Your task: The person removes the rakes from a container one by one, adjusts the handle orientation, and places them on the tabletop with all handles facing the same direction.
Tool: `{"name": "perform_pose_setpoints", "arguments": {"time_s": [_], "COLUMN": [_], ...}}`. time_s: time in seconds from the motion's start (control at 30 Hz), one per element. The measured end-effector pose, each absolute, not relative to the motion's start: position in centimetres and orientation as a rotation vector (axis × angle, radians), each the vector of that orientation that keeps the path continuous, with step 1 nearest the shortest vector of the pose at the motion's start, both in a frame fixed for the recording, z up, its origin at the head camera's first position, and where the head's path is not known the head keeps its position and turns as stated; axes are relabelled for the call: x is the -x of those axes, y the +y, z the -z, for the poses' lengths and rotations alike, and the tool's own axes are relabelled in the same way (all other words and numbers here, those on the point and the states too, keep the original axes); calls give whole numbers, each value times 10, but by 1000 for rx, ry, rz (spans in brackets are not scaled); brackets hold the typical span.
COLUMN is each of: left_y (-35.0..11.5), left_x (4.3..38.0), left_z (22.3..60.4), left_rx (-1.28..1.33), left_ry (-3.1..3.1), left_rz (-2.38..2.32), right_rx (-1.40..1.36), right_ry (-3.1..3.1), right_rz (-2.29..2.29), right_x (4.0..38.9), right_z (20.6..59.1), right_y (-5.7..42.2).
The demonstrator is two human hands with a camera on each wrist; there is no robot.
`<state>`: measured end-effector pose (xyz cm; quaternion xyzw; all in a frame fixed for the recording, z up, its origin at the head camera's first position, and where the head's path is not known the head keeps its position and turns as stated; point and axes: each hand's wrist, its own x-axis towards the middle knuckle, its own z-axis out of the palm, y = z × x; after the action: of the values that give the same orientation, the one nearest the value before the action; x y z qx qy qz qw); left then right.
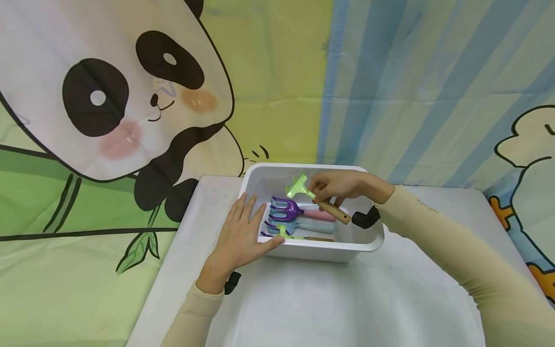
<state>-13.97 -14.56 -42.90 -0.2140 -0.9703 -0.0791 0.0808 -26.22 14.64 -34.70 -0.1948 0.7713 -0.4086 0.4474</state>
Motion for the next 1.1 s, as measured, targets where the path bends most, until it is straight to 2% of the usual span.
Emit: {"name": "perform_pose_setpoints", "arguments": {"time_s": [0.43,1.1], "left_y": [-146,-146], "left_x": [140,140], "left_z": [432,431], "left_rx": [647,648], "left_ry": [-2878,-2874], "left_rz": [248,255], "right_rx": [489,343], "right_ry": [1943,2019], "right_rz": [1059,1147], "right_x": [256,246], "right_z": [332,315], "right_y": [177,245]}}
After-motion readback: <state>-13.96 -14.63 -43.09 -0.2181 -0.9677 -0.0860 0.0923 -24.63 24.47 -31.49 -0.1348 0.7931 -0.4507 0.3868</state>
